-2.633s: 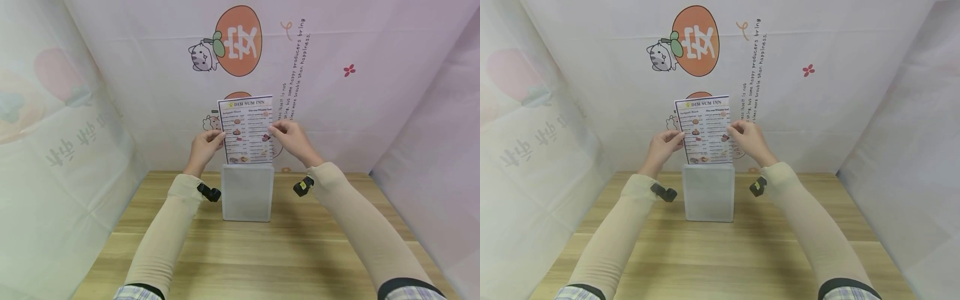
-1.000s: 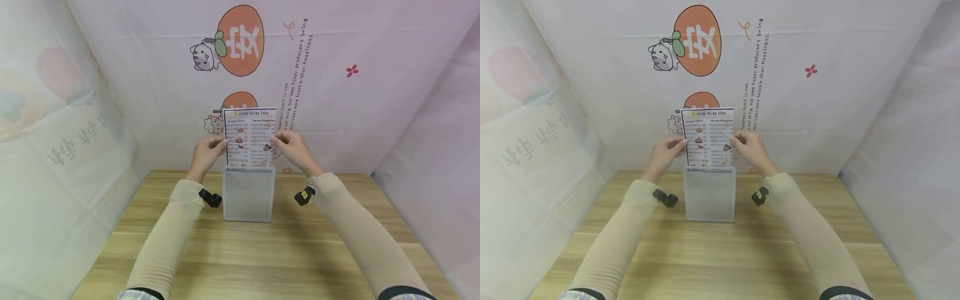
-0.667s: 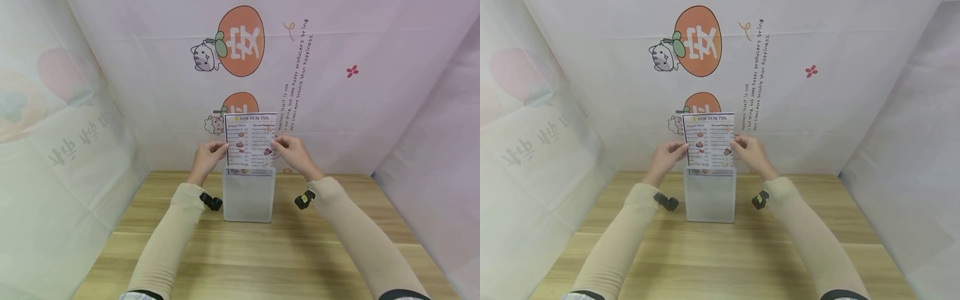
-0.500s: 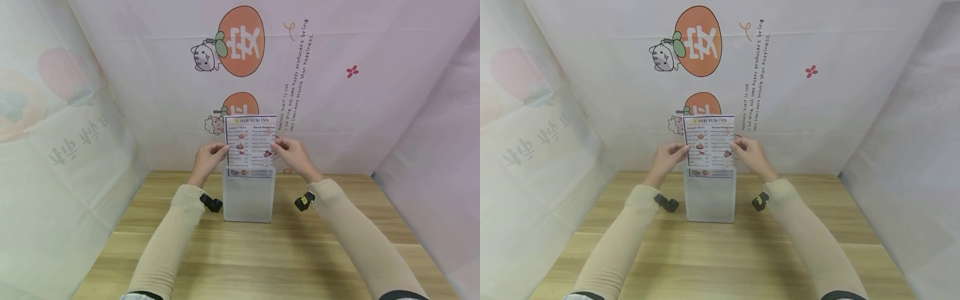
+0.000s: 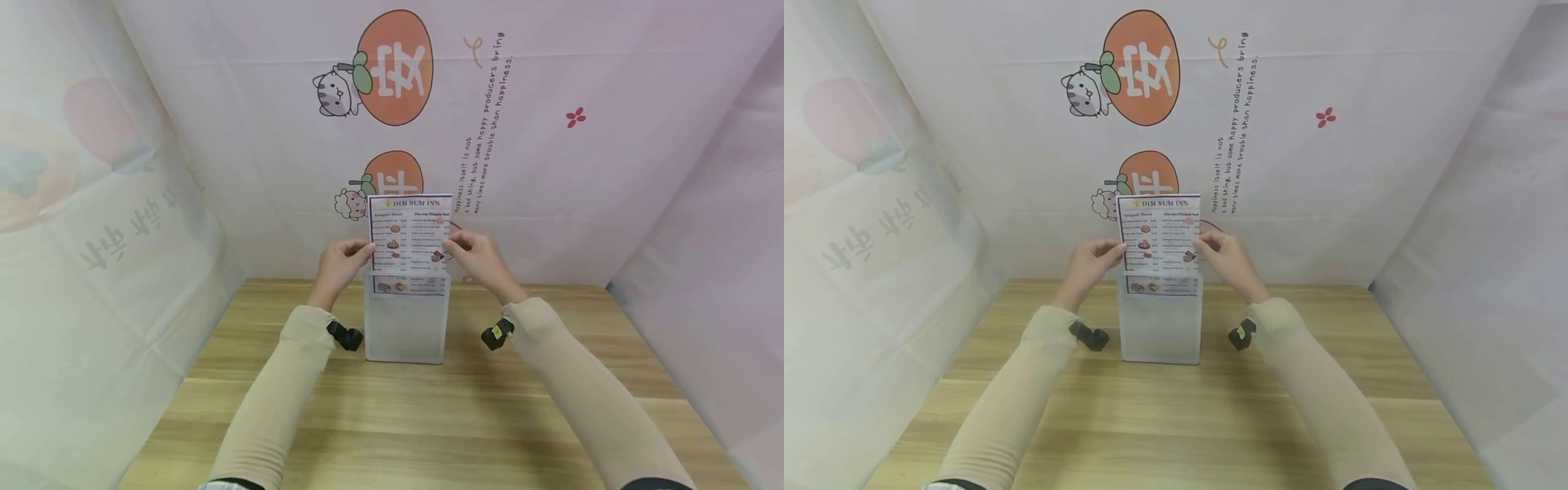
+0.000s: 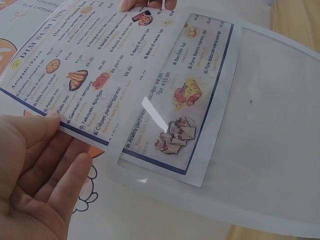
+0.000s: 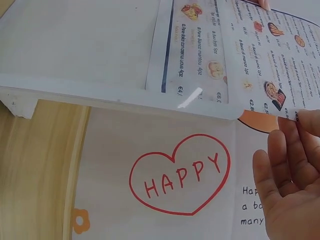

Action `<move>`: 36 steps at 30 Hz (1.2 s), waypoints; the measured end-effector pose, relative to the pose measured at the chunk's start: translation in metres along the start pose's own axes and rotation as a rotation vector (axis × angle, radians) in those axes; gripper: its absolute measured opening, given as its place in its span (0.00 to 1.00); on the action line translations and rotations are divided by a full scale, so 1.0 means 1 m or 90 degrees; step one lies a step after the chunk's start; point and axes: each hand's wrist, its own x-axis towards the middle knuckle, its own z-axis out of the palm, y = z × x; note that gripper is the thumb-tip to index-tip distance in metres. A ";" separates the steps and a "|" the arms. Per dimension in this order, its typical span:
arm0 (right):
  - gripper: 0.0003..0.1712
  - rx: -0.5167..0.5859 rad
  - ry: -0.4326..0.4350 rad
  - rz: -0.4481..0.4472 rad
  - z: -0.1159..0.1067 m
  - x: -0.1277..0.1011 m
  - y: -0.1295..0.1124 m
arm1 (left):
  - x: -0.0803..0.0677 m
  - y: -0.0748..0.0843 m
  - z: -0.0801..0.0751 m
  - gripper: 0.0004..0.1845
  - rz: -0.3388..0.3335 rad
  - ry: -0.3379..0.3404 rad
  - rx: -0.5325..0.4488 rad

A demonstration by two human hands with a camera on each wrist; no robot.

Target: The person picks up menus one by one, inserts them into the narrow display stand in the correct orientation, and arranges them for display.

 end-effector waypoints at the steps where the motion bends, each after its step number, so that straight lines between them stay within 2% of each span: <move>1: 0.20 -0.002 0.001 0.002 0.001 0.000 0.001 | 0.000 0.000 0.000 0.16 0.003 0.000 0.005; 7: 0.19 0.000 0.008 -0.006 0.004 -0.002 0.005 | -0.003 -0.004 -0.001 0.16 0.013 0.001 0.038; 21: 0.19 0.008 0.004 -0.018 0.012 -0.006 0.017 | -0.005 -0.018 0.002 0.16 0.013 0.018 0.051; 29: 0.20 0.006 -0.003 -0.004 0.015 -0.010 0.019 | -0.008 -0.024 0.003 0.16 0.017 0.013 0.054; 36: 0.22 -0.010 -0.005 -0.015 0.015 -0.012 0.019 | -0.009 -0.028 0.004 0.17 0.013 0.010 0.060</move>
